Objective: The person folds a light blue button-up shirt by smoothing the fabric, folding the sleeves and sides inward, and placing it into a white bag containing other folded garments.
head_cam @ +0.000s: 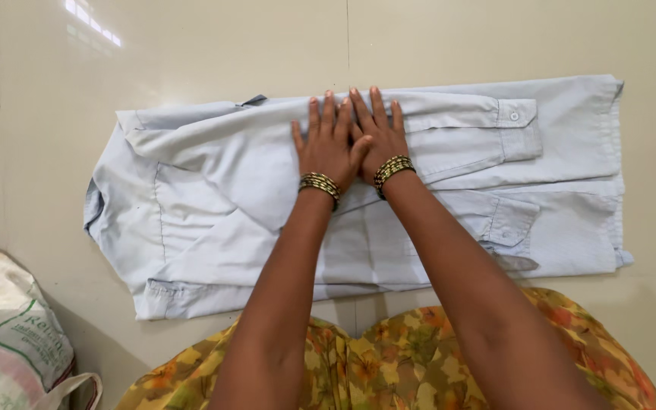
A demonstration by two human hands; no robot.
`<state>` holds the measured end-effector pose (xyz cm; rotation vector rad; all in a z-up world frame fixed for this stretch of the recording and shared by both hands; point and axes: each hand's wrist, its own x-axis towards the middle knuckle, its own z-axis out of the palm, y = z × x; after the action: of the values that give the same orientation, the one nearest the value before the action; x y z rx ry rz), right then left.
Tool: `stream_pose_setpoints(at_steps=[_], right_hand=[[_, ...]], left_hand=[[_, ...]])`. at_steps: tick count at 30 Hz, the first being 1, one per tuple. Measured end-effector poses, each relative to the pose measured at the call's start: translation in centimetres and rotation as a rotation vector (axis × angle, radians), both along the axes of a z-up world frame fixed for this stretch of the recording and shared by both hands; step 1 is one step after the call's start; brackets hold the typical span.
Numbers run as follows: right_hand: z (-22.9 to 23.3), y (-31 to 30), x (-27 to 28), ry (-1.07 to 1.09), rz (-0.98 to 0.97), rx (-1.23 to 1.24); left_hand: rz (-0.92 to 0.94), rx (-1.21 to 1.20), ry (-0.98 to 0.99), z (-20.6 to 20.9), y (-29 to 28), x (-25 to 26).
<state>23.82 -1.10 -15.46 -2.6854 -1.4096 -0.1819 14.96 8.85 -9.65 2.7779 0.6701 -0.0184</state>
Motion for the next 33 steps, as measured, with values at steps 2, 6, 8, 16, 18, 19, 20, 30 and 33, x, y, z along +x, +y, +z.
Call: stream_pose_setpoints(at_steps=[2,6,8,16,18,19,20,30,33], right_hand=[[0.7,-0.2,0.0,0.072,-0.054,-0.074],[2.8,-1.0,1.4,0.322,-0.219,-0.171],[3.3,-2.1,2.5,0.300,-0.293,-0.181],[2.8,-9.4,6.6,0.256,-0.522,-0.111],[2.9,-10.7,7.3,0.267,-0.568,-0.119],[2.8,-11.3,7.4,0.262,-0.578,-0.109],[2.7,-11.7,7.5,0.258,-0.584,-0.099],[-0.3,-1.9,-2.8,0.178,-0.266,0.080],[0.6,0.0,-7.8,0.225,-0.193,0.075]], left_hand=[[0.037,0.019,0.209,0.3,1.5,-0.2],[0.107,0.071,0.190,0.5,3.7,-1.6],[0.143,0.080,0.188,0.5,5.1,-2.3],[0.126,0.167,0.115,-1.0,11.3,-7.3],[0.042,0.164,0.057,-1.8,12.9,-8.8],[-0.006,0.146,0.013,-2.0,13.7,-9.7],[-0.050,0.130,-0.031,-2.3,14.2,-10.4],[0.047,0.120,0.060,-2.0,4.7,-7.3],[0.116,0.047,0.129,-0.9,3.2,-7.8]])
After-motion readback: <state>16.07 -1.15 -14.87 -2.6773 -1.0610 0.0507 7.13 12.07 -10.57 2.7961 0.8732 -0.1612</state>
